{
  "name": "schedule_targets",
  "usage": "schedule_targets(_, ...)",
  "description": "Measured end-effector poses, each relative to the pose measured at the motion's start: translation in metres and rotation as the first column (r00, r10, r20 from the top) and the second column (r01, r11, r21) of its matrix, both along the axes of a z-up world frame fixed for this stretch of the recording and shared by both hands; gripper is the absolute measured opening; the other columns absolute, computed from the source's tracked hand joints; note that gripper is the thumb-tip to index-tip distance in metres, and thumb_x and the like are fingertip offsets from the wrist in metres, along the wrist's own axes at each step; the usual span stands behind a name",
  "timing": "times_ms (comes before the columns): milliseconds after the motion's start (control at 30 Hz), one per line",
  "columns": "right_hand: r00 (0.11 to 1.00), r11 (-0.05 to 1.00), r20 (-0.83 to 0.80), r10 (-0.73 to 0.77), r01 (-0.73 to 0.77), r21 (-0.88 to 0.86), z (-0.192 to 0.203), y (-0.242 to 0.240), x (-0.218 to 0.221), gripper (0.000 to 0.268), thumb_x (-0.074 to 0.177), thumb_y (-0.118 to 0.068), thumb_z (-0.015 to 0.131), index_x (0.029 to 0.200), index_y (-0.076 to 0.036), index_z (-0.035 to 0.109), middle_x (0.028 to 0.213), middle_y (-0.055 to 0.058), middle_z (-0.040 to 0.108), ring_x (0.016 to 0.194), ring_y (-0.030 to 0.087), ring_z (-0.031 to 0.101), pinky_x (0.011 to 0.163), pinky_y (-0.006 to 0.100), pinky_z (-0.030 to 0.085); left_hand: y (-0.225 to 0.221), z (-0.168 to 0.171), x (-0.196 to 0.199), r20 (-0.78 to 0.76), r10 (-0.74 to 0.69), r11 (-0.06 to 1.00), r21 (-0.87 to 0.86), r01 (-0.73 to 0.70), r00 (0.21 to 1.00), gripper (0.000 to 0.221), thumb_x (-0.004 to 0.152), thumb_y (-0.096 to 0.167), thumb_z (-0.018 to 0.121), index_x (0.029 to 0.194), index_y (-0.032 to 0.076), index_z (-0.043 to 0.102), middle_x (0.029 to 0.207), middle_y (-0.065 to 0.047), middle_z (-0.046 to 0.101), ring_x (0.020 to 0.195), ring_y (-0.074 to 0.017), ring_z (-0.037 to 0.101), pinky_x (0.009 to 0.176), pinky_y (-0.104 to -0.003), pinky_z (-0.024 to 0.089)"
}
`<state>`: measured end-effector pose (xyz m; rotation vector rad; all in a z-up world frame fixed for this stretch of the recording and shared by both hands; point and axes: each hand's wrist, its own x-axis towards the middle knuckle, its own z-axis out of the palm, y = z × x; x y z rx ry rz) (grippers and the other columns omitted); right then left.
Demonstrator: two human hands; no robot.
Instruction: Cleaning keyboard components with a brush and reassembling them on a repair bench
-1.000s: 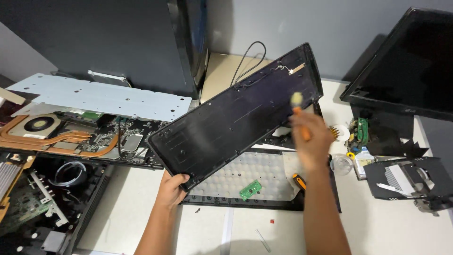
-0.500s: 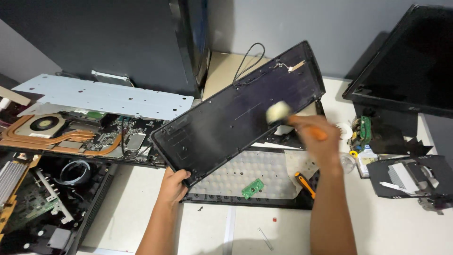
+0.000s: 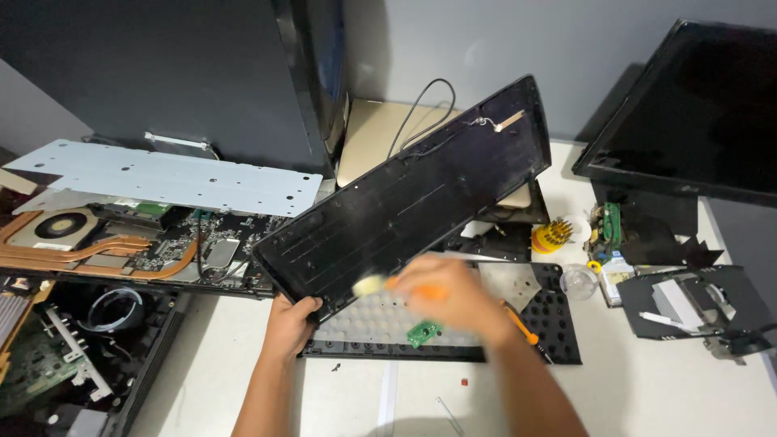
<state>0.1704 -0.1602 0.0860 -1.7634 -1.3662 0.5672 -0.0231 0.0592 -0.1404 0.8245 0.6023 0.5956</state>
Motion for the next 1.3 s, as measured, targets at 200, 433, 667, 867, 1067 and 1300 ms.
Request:
schedule_targets(200,0.662,0.661,0.109,-0.741,0.69,0.295,0.0,-0.057,0.078,0.025,0.083,0.004,0.066,0.099,-0.008,0.08,0.104,0.006,0.077,0.095,0.016,0.07,0.093,0.028,0.056,0.0,0.002,0.001,0.028,-0.003,1.0,-0.024,0.003,1.0,0.032,0.071,-0.014,0.059,0.097,0.001,0.07,0.093,-0.012,0.074,0.085,-0.0257,0.067,0.083,-0.041,0.054)
schedule_targets(433,0.667,0.831,0.62,-0.415,0.555,-0.042,-0.032,-0.022,0.044,0.027,0.086,-0.023,0.063,0.106,-0.034,0.08,0.11,-0.007,0.072,0.099,0.014,0.069,0.085,0.027,0.052,-0.003,0.019,0.003,0.03,-0.008,1.0,-0.025,0.009,1.0,0.032,0.07,-0.014,0.058,0.095,0.006,0.062,0.083,-0.007,0.065,0.078,-0.0214,0.06,0.075,-0.04,0.051)
schedule_targets(667,0.966,0.97,-0.258,-0.022,0.084,0.23,-0.006,-0.03,0.043,0.017,0.087,-0.019,0.07,0.101,-0.011,0.075,0.106,0.004,0.074,0.094,0.015,0.071,0.081,0.027,0.056,-0.009,0.035,-0.003,0.037,0.0,0.999,-0.05,0.002,0.999,0.05,0.068,-0.013,0.051,0.116,-0.006,0.06,0.098,-0.019,0.066,0.089,-0.033,0.064,0.082,-0.047,0.054)
schedule_targets(867,0.456,0.434,-0.065,-0.887,0.874,0.218,-0.031,-0.081,0.14,0.012,0.085,-0.007,0.073,0.087,-0.015,0.064,0.083,-0.001,0.067,0.076,0.012,0.064,0.068,0.027,0.048,-0.012,0.039,-0.015,0.215,-0.096,0.992,0.096,0.077,0.972,0.062,0.071,-0.009,0.06,0.133,-0.008,0.054,0.118,-0.02,0.069,0.105,-0.0355,0.067,0.09,-0.05,0.056)
schedule_targets(1067,0.584,0.559,0.043,-0.811,0.749,0.356,-0.032,-0.063,0.119,0.011,0.095,-0.006,0.072,0.104,-0.012,0.073,0.108,0.005,0.076,0.099,0.018,0.071,0.086,0.028,0.056,-0.011,0.05,-0.036,0.319,0.028,0.989,0.13,-0.072,0.947,0.071,0.068,0.001,0.067,0.137,-0.009,0.053,0.124,-0.022,0.068,0.111,-0.0372,0.067,0.094,-0.05,0.056)
schedule_targets(1300,0.997,0.97,-0.074,0.008,0.01,0.242,0.014,-0.033,0.048,0.009,0.089,-0.01,0.075,0.097,-0.012,0.072,0.106,0.008,0.082,0.098,0.018,0.081,0.081,0.029,0.065,-0.006,0.07,-0.039,0.587,-0.034,0.997,0.071,-0.01,0.809,0.074,0.075,-0.001,0.063,0.145,-0.014,0.044,0.133,-0.033,0.062,0.119,-0.0493,0.062,0.101,-0.06,0.051)
